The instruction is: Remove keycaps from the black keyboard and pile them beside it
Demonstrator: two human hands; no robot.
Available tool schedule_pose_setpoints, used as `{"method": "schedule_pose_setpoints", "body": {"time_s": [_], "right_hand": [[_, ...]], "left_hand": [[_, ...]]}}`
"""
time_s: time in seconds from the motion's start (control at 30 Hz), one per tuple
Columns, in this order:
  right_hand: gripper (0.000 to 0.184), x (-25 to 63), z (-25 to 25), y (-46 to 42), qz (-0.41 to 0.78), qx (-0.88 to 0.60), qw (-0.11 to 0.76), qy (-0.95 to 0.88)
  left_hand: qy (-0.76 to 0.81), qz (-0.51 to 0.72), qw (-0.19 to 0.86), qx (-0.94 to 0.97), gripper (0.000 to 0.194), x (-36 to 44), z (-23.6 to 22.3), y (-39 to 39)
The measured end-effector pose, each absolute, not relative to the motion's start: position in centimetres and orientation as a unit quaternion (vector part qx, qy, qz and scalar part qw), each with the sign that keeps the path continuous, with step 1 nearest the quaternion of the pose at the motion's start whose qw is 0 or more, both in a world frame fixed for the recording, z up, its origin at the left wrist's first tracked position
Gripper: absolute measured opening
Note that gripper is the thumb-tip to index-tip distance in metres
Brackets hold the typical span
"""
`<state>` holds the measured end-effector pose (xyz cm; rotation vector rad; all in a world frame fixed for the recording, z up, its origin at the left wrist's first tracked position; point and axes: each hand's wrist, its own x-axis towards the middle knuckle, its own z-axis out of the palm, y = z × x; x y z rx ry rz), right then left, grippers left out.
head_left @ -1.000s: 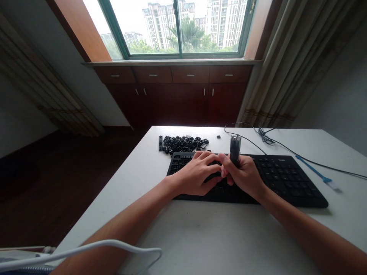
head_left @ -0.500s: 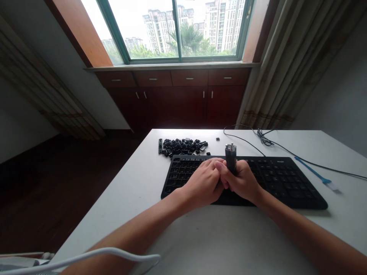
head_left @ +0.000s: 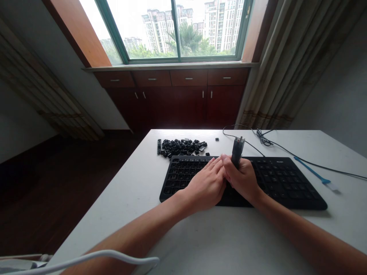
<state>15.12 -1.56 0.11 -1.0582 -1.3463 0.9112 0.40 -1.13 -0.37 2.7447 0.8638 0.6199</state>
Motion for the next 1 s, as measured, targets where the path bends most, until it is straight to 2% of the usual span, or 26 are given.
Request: {"method": "schedule_pose_setpoints", "body": {"time_s": [0.13, 0.33, 0.53, 1.0], "right_hand": [[0.055, 15.1, 0.5, -1.0, 0.424, -0.445, 0.613, -0.496], [0.056, 15.1, 0.6, -1.3, 0.408, -0.447, 0.567, -0.559], [0.049, 15.2, 0.5, -1.3, 0.38, -0.48, 0.546, -0.571], [0.052, 15.9, 0.7, -0.9, 0.462, -0.437, 0.54, -0.551]], "left_hand": [[0.31, 0.202, 0.108, 0.923, 0.051, 0.5, -0.2, -1.2], [0.306, 0.238, 0.137, 0.912, 0.048, 0.3, 0.3, -1.3], [0.307, 0.251, 0.158, 0.904, 0.065, 0.0, 0.6, -1.4], [0.263, 0.211, 0.226, 0.914, 0.053, -2.4, 1.6, -0.2]]}}
